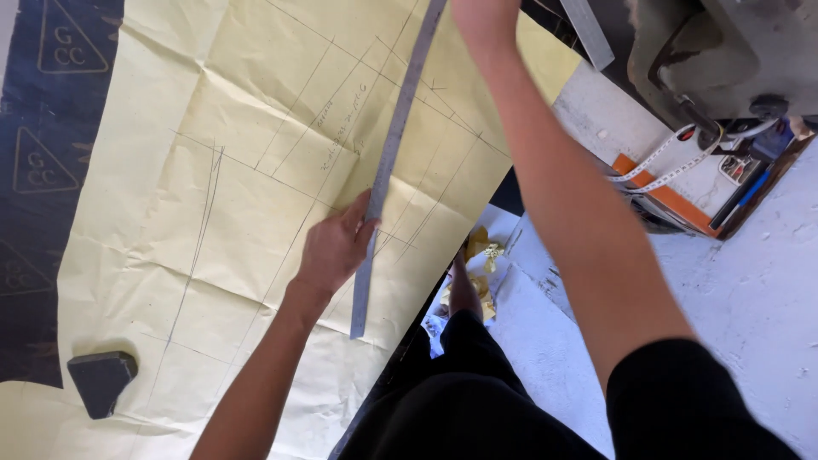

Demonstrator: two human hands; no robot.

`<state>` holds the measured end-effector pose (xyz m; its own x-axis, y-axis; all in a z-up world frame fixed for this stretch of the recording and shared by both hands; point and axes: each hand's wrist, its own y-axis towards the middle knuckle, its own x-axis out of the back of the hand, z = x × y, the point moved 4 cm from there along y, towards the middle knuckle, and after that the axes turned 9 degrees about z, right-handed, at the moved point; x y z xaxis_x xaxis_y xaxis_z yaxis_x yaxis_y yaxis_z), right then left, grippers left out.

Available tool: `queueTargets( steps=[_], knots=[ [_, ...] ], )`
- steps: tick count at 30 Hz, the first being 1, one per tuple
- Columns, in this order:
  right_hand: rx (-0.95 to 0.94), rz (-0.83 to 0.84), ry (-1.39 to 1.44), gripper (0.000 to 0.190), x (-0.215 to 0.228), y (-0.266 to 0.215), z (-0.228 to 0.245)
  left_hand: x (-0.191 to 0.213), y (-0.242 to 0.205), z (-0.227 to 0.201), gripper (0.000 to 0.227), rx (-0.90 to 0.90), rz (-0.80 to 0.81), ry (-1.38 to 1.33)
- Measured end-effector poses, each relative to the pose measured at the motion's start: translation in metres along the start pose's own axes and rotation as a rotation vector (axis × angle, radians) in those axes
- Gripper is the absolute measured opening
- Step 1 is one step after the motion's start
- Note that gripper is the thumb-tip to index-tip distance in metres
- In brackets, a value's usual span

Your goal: The person measures and marks lines on a large sheet of yellow paper using a ruler and pencil. They then use scissors to cut along the marked lines, separating a pattern piece from the larger sheet.

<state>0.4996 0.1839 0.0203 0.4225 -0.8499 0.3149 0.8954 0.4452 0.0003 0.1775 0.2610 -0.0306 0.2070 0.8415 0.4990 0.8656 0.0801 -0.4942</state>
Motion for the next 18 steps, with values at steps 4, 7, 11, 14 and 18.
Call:
queueTargets(
  steps=[4,7,11,14,18],
  knots=[
    [-0.231,-0.111,0.402,0.054,0.014,-0.08,0.001,0.044,0.022,-0.028,0.051,-0.503,-0.265,0.449],
    [-0.459,-0.186,0.592,0.07,0.013,-0.163,-0.038,0.063,0.047,-0.026,0.068,-0.666,-0.061,0.555],
    [-0.573,-0.259,0.736,0.066,0.012,-0.212,-0.08,0.066,0.083,-0.028,0.1,-0.771,0.184,0.634],
    [-0.537,-0.205,0.667,0.064,0.012,-0.208,-0.067,0.057,0.093,-0.036,0.107,-0.814,0.193,0.58],
    [-0.522,-0.176,0.59,0.06,0.009,-0.21,-0.062,0.041,0.091,-0.036,0.108,-0.803,0.14,0.565]
  ],
)
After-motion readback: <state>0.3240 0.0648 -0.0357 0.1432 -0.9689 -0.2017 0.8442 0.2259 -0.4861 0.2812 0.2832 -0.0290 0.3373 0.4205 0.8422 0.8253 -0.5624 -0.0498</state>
